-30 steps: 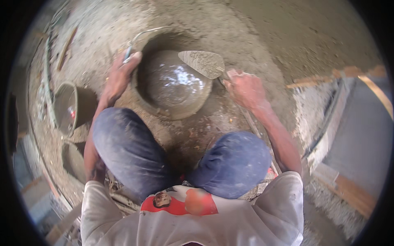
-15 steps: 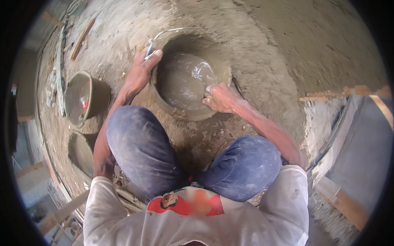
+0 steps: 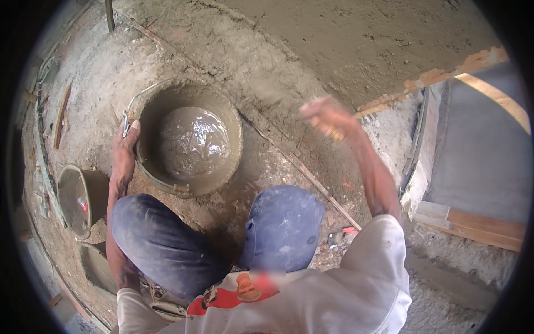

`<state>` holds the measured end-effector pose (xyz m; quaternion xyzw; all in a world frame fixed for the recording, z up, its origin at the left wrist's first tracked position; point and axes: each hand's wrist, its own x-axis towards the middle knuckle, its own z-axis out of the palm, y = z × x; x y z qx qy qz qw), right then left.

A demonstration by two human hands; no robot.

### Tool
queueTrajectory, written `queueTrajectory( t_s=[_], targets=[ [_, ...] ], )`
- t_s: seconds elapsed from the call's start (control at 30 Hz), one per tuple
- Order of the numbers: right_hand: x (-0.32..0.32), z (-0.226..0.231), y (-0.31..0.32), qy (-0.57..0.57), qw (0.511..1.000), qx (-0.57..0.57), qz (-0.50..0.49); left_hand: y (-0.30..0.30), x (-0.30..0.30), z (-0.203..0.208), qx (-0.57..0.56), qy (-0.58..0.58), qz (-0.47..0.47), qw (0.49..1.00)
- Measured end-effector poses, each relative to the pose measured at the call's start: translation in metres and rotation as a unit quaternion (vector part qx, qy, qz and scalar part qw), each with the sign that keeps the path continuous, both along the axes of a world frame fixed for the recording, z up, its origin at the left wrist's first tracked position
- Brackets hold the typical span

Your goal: The person mixes wet plaster in a bucket and applies it to a wall using a trowel.

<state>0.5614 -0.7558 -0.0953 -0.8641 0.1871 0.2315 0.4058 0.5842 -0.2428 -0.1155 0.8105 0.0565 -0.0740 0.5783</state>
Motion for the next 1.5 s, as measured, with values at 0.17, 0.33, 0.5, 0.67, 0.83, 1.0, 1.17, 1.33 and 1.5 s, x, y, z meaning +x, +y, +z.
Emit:
queueTrajectory(
  t_s=[0.17,0.33,0.5,0.67,0.83,1.0,1.17,1.33,1.5],
  targets=[
    [-0.010,0.057,-0.047,-0.320,0.939,-0.002,-0.126,0.001,-0.010,0.013,0.040,-0.014,0.018,0.999],
    [-0.027,0.063,0.039,-0.335,0.905,-0.234,0.118,-0.011,-0.001,0.022,0.080,-0.038,-0.015,0.996],
    [-0.004,-0.029,0.122,-0.262,0.805,-0.355,0.396,-0.020,0.002,0.024,0.103,-0.037,-0.044,0.993],
    [0.006,-0.059,0.225,-0.069,0.789,-0.331,0.513,-0.016,-0.004,0.032,0.079,-0.014,-0.049,0.996],
    [-0.002,-0.083,0.221,-0.146,0.849,-0.081,0.501,-0.009,0.000,0.013,0.086,-0.058,-0.031,0.994],
    [-0.013,-0.038,0.203,-0.180,0.850,-0.046,0.493,0.009,0.001,-0.001,0.018,-0.032,0.007,0.999],
    [0.008,0.043,0.181,0.090,0.942,0.111,0.304,0.020,0.000,0.005,-0.032,-0.001,0.047,0.998],
    [0.063,0.012,0.044,0.011,0.996,0.085,0.033,0.004,0.013,-0.005,-0.028,-0.013,0.032,0.999],
    [0.049,0.077,-0.011,-0.337,0.934,-0.040,-0.112,0.007,0.002,0.005,0.028,-0.020,0.035,0.999]
  ],
)
